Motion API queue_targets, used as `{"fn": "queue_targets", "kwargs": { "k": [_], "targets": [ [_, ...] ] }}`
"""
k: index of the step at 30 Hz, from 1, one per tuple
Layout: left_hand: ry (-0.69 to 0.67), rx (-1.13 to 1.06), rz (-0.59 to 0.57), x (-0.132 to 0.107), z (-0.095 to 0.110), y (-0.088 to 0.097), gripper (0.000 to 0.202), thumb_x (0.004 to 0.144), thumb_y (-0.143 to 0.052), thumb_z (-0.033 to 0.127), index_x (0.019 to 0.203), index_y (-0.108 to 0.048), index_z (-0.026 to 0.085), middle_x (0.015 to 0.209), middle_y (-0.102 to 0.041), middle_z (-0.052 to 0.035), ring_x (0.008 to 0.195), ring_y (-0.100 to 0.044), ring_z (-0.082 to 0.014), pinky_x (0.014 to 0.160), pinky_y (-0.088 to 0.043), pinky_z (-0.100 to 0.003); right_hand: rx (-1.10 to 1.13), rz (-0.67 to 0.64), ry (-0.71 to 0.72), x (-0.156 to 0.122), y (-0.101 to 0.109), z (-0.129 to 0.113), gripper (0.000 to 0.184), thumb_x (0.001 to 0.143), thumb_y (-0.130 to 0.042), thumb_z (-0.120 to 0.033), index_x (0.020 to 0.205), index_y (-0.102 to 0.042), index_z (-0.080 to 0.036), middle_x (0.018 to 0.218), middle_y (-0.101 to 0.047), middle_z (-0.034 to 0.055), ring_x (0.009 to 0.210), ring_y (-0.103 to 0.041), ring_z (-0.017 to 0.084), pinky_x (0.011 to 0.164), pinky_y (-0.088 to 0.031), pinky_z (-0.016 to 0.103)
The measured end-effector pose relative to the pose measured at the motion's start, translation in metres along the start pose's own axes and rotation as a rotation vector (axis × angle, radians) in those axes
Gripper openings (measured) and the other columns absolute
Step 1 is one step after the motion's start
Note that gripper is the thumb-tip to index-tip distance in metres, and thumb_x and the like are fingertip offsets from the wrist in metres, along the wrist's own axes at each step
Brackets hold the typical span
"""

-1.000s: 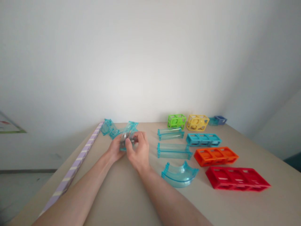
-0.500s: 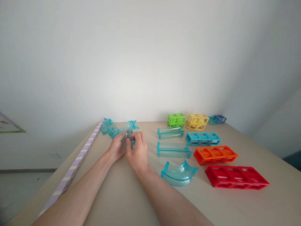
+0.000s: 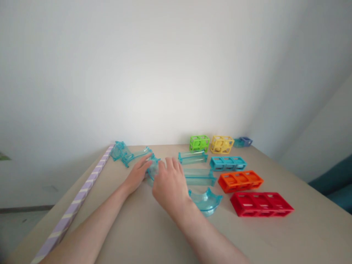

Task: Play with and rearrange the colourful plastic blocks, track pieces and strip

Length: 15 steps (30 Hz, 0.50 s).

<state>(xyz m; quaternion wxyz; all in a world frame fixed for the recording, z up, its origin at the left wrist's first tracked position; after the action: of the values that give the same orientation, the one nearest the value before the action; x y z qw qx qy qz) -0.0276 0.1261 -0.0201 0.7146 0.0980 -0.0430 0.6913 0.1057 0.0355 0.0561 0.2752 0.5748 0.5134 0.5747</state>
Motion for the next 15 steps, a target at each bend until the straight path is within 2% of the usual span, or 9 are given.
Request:
{"fn": "queue_targets", "kwargs": {
  "k": [2, 4, 7, 9, 12, 15],
  "targets": [
    [-0.062, 0.147, -0.035, 0.001, 0.0, -0.005, 0.04, 0.087, -0.054, 0.038, 0.121, -0.063, 0.019, 0.119, -0.066, -0.0104, 0.111, -0.059, -0.0248, 0.095, -0.045, -0.038, -0.114, -0.062, -0.018, -0.003, 0.005, 0.028, 0.049, 0.089, -0.048, -0.028, 0.136, -0.05, -0.013, 0.145, -0.043, 0.0183, 0.138, -0.029, 0.039, 0.11, -0.027, 0.056],
    [-0.12, 0.279, -0.029, 0.0, 0.001, -0.008, 0.04, 0.09, -0.048, 0.036, 0.122, -0.062, 0.017, 0.125, -0.062, -0.0124, 0.12, -0.054, -0.0248, 0.105, -0.037, -0.041, -0.184, -0.162, -0.038, -0.005, 0.003, 0.057, 0.056, 0.092, -0.043, -0.038, 0.144, -0.041, -0.017, 0.154, -0.03, 0.0167, 0.143, -0.017, 0.043, 0.111, -0.02, 0.062],
    [-0.231, 0.447, -0.049, -0.006, 0.008, -0.012, 0.048, 0.091, -0.046, 0.038, 0.134, -0.051, 0.017, 0.13, -0.056, -0.0144, 0.126, -0.048, -0.0253, 0.111, -0.031, -0.044, -0.196, -0.314, -0.043, -0.008, -0.01, 0.092, 0.059, 0.096, -0.031, -0.051, 0.15, -0.03, -0.025, 0.159, -0.02, 0.0115, 0.144, -0.009, 0.042, 0.111, -0.014, 0.065],
    [-0.307, 0.528, -0.136, -0.013, 0.012, -0.016, 0.052, 0.09, -0.049, 0.038, 0.139, -0.046, 0.019, 0.136, -0.05, -0.0142, 0.131, -0.042, -0.0258, 0.113, -0.028, -0.046, -0.189, -0.349, -0.05, -0.01, -0.016, 0.104, 0.061, 0.097, -0.025, -0.055, 0.151, -0.025, -0.029, 0.16, -0.015, 0.0091, 0.145, -0.006, 0.04, 0.111, -0.013, 0.065],
    [-0.381, 0.623, -0.287, -0.022, 0.014, -0.022, 0.049, 0.087, -0.056, 0.039, 0.132, -0.053, 0.023, 0.145, -0.037, -0.0133, 0.138, -0.032, -0.0279, 0.115, -0.026, -0.046, -0.186, -0.336, -0.056, -0.009, -0.022, 0.111, 0.062, 0.096, -0.022, -0.058, 0.151, -0.024, -0.03, 0.16, -0.013, 0.0079, 0.146, -0.005, 0.038, 0.111, -0.013, 0.065],
    [-0.399, 0.682, -0.319, -0.022, 0.011, -0.026, 0.05, 0.086, -0.057, 0.043, 0.132, -0.054, 0.023, 0.15, -0.029, -0.0139, 0.14, -0.029, -0.029, 0.115, -0.026, -0.045, -0.188, -0.331, -0.058, -0.005, -0.024, 0.111, 0.061, 0.096, -0.023, -0.058, 0.15, -0.028, -0.031, 0.16, -0.015, 0.008, 0.145, -0.01, 0.038, 0.11, -0.015, 0.065]
  ]
}}
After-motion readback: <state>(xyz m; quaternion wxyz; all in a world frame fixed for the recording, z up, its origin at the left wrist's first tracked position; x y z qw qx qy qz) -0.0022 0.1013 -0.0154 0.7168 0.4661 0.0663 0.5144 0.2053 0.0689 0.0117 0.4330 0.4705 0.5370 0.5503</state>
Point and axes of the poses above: each hand's wrist, its own x-axis towards the middle knuckle, its own y-axis out of the back of the hand, z = x × y, the point moved 5 cm from there along x, towards the middle knuckle
